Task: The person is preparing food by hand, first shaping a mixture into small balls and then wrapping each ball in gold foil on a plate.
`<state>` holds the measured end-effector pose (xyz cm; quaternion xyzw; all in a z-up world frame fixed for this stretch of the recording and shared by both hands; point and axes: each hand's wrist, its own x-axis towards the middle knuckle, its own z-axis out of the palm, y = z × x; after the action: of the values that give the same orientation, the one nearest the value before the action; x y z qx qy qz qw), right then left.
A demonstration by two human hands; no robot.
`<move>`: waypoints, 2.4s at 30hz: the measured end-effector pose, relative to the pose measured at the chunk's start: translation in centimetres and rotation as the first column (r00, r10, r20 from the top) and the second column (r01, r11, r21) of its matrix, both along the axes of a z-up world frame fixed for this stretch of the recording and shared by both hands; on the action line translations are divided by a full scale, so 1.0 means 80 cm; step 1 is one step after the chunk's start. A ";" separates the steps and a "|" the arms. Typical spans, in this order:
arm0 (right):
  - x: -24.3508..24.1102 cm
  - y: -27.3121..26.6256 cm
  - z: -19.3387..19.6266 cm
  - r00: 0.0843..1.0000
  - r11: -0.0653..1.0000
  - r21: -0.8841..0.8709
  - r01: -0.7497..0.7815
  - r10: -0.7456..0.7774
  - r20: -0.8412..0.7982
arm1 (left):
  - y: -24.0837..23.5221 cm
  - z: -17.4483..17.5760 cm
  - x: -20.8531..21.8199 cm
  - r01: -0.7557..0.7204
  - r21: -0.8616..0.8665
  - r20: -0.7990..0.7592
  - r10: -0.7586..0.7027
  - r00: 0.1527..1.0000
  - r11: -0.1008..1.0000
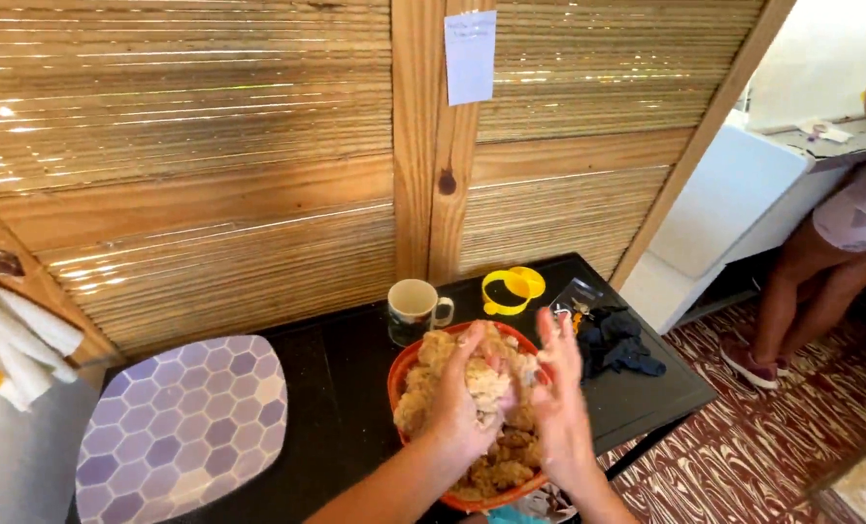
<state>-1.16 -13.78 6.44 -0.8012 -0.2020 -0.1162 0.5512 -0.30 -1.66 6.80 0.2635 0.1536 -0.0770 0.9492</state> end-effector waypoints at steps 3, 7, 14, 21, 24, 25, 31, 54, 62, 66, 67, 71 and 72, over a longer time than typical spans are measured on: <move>0.026 -0.021 -0.020 0.973 0.984 0.150 -0.095 0.060 0.221 | 0.008 -0.013 0.012 -0.010 0.059 0.076 0.005 0.997 0.998; 0.049 -0.039 -0.052 0.991 0.996 -0.052 -0.073 0.078 0.113 | 0.019 -0.008 0.015 0.033 0.010 0.185 -0.034 0.982 0.999; 0.044 -0.022 -0.031 0.727 0.525 0.850 -0.041 0.599 -0.335 | 0.015 -0.008 0.009 -0.532 0.688 0.702 -0.266 0.660 0.494; 0.018 0.022 0.007 0.730 0.492 0.859 0.145 0.532 -0.428 | 0.000 -0.032 0.005 -0.739 0.657 0.352 -0.808 0.471 -0.145; 0.030 0.031 0.011 0.800 0.570 0.802 0.178 0.390 -0.455 | -0.001 -0.029 -0.005 -0.756 0.535 0.790 -0.541 0.288 0.378; 0.036 0.030 0.015 0.802 0.569 0.802 0.179 0.388 -0.455 | 0.006 -0.006 -0.012 -0.755 0.534 0.790 -0.542 0.286 0.380; 0.064 0.014 -0.031 0.779 0.240 0.962 0.128 0.577 -0.248 | 0.012 0.001 0.002 -0.281 0.307 0.574 0.058 0.817 0.909; 0.015 -0.004 -0.028 0.563 0.195 0.957 0.215 0.776 -0.284 | 0.016 0.005 -0.005 -0.610 0.754 0.650 -0.414 0.637 0.245; 0.019 0.007 -0.005 0.673 0.302 0.784 0.542 0.402 -0.621 | 0.005 0.021 -0.030 -0.568 0.730 0.682 -0.437 0.586 0.380; 0.027 -0.002 -0.033 0.963 0.419 0.896 0.151 0.143 -0.229 | 0.000 -0.005 -0.012 -0.074 0.165 0.414 -0.001 0.910 0.983; 0.028 -0.002 -0.034 0.964 0.418 0.896 0.149 0.140 -0.226 | -0.006 0.010 -0.018 -0.072 0.166 0.416 -0.004 0.909 0.984; 0.025 0.005 -0.012 0.967 0.947 0.304 -0.103 0.023 0.255 | -0.017 0.023 -0.028 0.130 0.087 0.106 -0.139 0.985 0.988; 0.019 0.007 -0.001 0.939 0.987 0.080 -0.141 0.108 0.328 | -0.017 0.014 -0.027 0.135 0.096 0.185 -0.151 0.971 0.986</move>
<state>0.36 -13.23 6.33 -0.7278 -0.3334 -0.2205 0.5573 -2.47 -3.02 7.89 0.3191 0.0453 -0.1133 0.9398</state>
